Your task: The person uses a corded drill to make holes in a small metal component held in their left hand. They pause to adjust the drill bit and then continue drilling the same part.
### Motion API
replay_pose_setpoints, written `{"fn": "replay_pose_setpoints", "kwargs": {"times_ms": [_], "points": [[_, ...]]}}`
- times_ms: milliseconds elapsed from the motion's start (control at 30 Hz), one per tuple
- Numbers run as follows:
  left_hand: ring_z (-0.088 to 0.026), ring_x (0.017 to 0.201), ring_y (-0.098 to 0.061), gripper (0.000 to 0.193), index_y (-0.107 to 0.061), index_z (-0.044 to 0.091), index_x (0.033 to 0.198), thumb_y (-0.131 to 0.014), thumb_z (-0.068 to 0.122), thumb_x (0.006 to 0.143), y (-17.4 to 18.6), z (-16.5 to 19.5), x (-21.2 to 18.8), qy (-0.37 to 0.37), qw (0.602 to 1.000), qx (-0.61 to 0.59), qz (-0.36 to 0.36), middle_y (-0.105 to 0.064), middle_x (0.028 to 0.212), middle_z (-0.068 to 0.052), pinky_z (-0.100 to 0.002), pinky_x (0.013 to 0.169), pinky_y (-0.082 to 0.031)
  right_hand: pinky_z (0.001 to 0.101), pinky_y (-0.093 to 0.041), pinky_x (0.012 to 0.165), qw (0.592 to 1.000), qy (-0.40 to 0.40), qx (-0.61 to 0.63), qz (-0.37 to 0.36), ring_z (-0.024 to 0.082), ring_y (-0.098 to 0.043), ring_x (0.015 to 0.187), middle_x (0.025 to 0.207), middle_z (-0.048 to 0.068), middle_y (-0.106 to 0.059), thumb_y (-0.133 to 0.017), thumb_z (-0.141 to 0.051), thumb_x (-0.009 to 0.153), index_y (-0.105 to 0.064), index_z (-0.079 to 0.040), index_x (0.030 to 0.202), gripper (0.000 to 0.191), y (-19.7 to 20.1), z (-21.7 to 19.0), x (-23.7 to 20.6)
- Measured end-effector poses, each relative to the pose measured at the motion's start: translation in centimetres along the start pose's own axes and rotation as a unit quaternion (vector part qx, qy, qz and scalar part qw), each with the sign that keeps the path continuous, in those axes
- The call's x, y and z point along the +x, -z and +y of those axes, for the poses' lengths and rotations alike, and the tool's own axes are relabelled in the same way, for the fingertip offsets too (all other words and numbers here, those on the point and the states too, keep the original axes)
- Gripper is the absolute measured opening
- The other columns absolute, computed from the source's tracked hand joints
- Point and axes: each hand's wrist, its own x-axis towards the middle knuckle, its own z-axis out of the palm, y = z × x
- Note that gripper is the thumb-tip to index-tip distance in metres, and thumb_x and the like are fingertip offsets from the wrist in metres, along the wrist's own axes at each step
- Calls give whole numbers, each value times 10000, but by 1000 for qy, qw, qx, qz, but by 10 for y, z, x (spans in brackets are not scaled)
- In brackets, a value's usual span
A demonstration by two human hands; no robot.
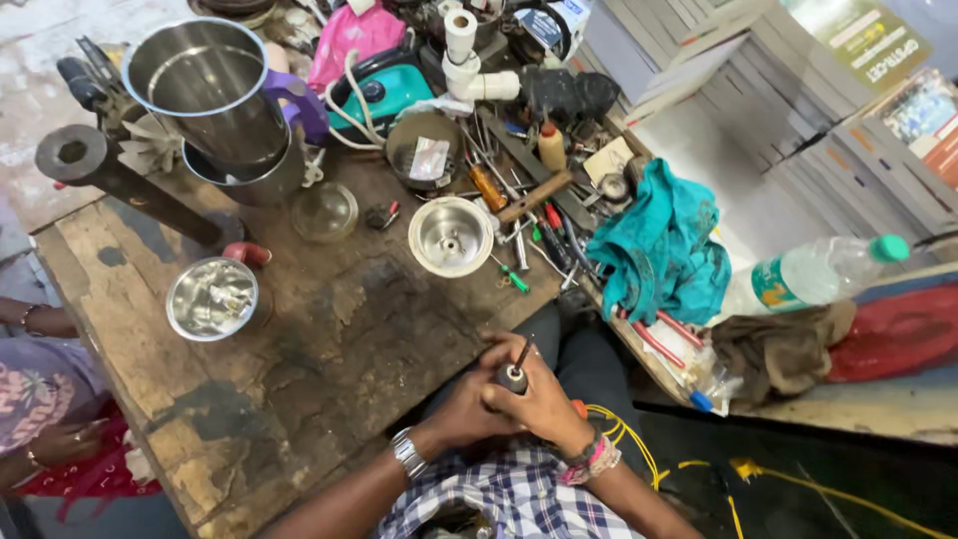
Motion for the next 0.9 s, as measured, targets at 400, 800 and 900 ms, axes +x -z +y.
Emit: {"fn": "replay_pose_setpoints", "kwargs": {"times_ms": [400, 800, 900], "points": [[-131, 1018, -698, 569, -587, 14, 1282, -842, 193, 805, -40, 11, -15, 41, 968, -178, 171, -718, 1133, -72, -322, 910, -593, 546, -321, 1095, 929, 59, -365, -2, 400, -482, 1327, 1471, 227, -499, -862, -482, 636, -380, -27, 1491, 1082, 36, -38, -88], [-151, 981, -695, 541, -579, 22, 1250, -839, 151, 794, -41, 52, -23, 17, 970, -186, 154, -706, 1110, -79, -354, 894, -602, 584, -314, 1078, 866, 64, -486, 103, 279, -587, 1055, 1028, 73, -635, -828, -211, 625, -560, -135, 1325, 754, 22, -67, -85], [-151, 978, -684, 547, -574, 14, 1256, -843, 145, 799, -42, 54, -26, -9, 976, -162, 146, -687, 1106, -79, -354, 889, -594, 576, -314, 1079, 864, 92, -479, 128, 275, -590, 1052, 1025, 61, -634, -815, -202, 625, -583, -138, 1286, 704, 22, -70, -86]]}}
